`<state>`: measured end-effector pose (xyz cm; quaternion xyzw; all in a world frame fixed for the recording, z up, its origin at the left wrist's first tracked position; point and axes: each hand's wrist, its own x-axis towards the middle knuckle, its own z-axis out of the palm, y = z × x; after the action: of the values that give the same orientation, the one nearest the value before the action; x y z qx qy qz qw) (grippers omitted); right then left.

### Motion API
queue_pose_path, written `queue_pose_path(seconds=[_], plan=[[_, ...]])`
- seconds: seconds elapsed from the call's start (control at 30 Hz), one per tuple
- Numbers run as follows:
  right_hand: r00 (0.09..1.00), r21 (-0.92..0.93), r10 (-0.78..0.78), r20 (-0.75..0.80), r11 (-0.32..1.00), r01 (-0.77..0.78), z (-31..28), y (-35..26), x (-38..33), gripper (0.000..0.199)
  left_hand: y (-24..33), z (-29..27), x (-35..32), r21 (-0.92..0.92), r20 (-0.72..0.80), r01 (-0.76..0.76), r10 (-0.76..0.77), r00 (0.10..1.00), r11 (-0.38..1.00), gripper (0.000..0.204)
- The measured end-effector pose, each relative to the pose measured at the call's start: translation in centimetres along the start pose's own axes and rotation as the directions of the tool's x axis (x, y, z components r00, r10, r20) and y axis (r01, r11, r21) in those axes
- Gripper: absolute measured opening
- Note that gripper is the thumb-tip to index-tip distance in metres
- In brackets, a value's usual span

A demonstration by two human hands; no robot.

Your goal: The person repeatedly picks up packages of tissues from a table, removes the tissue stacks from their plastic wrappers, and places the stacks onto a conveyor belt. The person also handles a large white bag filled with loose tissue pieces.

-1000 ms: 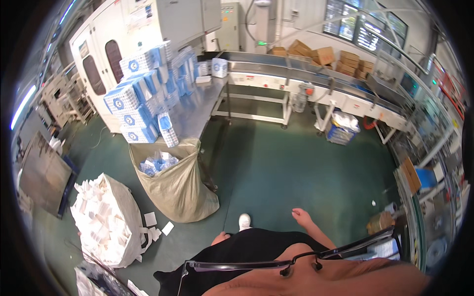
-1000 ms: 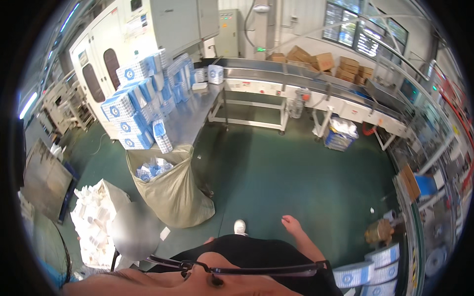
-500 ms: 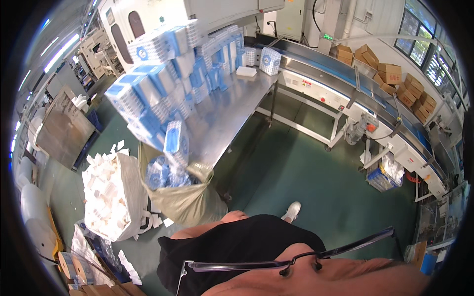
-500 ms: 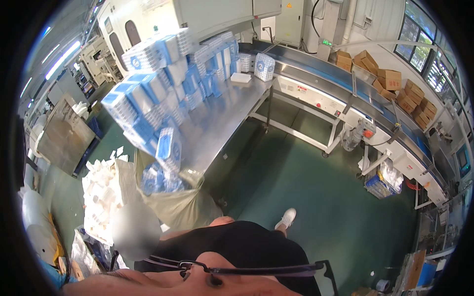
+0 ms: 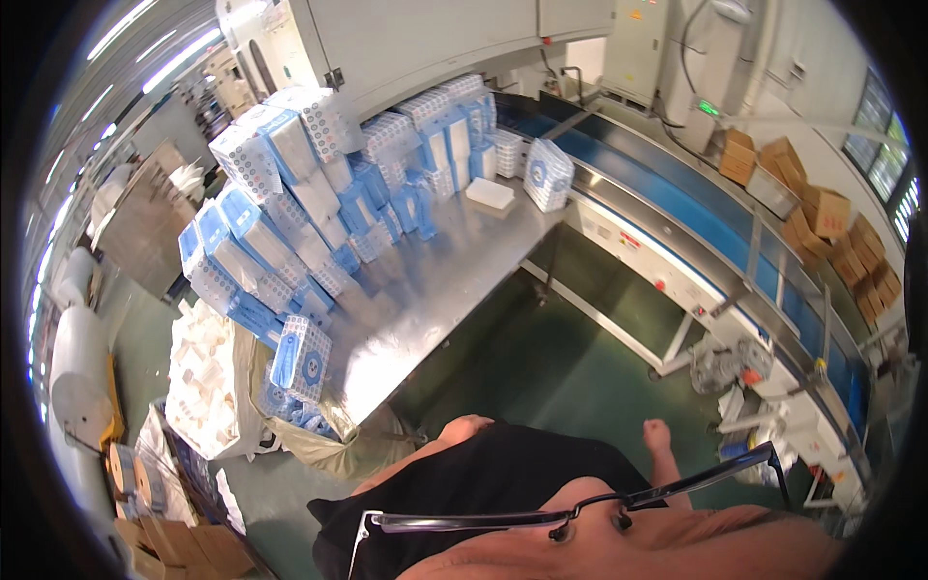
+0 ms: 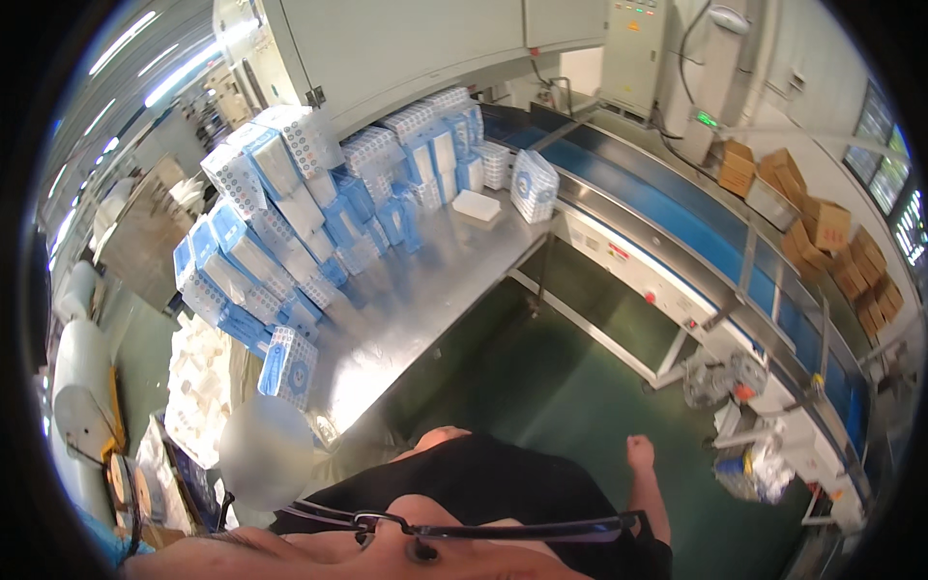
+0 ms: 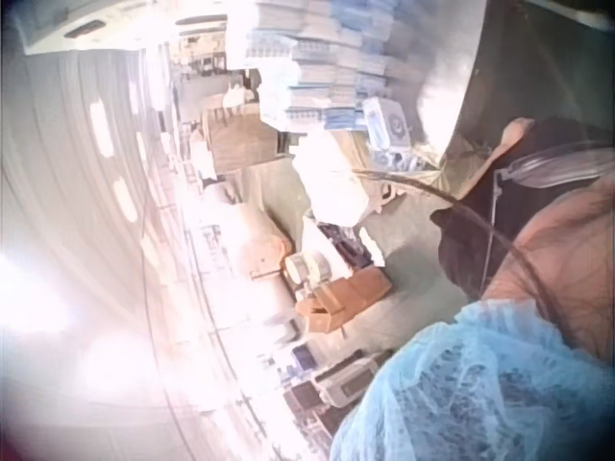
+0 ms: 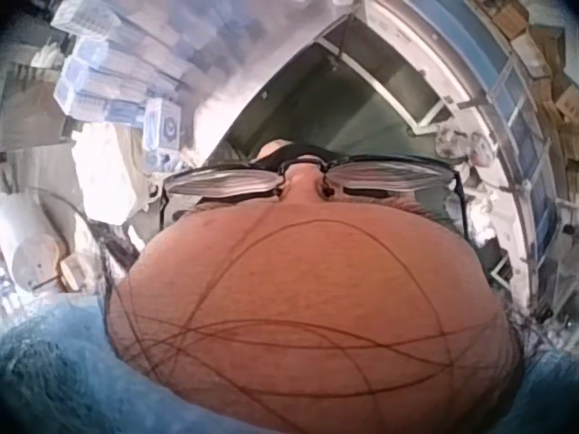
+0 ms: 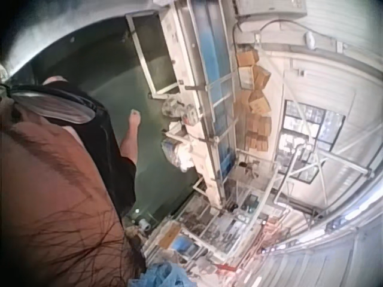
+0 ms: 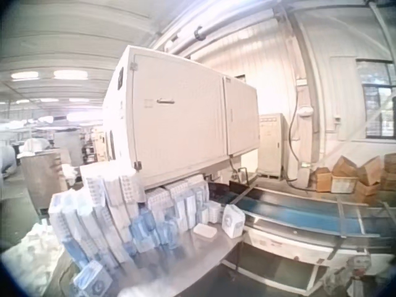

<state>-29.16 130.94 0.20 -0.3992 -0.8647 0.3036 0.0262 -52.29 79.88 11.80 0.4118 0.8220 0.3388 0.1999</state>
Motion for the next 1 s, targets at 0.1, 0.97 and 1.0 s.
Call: queue_pose_path(seconds=[0.1,0.97,1.0], plan=[[0.998,0.126,-0.049,0.034,0.991,0.044,-0.8,-8.6,11.9,0.034,-1.7,-1.9,3.2,-0.031,-0.154,0.268,-0.270,0.951,0.963,0.032],[0.123,0.671,-0.763,0.635,0.623,0.401,6.7,-56.5,50.4,0.020,-3.0,-49.0,31.4,0.055,-0.798,0.490,0.333,-0.502,0.870,0.015],[0.092,0.667,-0.755,0.649,0.624,0.407,6.0,-57.2,51.5,0.021,-2.4,-47.6,31.4,0.103,-0.771,0.510,0.393,-0.501,0.854,0.014]])
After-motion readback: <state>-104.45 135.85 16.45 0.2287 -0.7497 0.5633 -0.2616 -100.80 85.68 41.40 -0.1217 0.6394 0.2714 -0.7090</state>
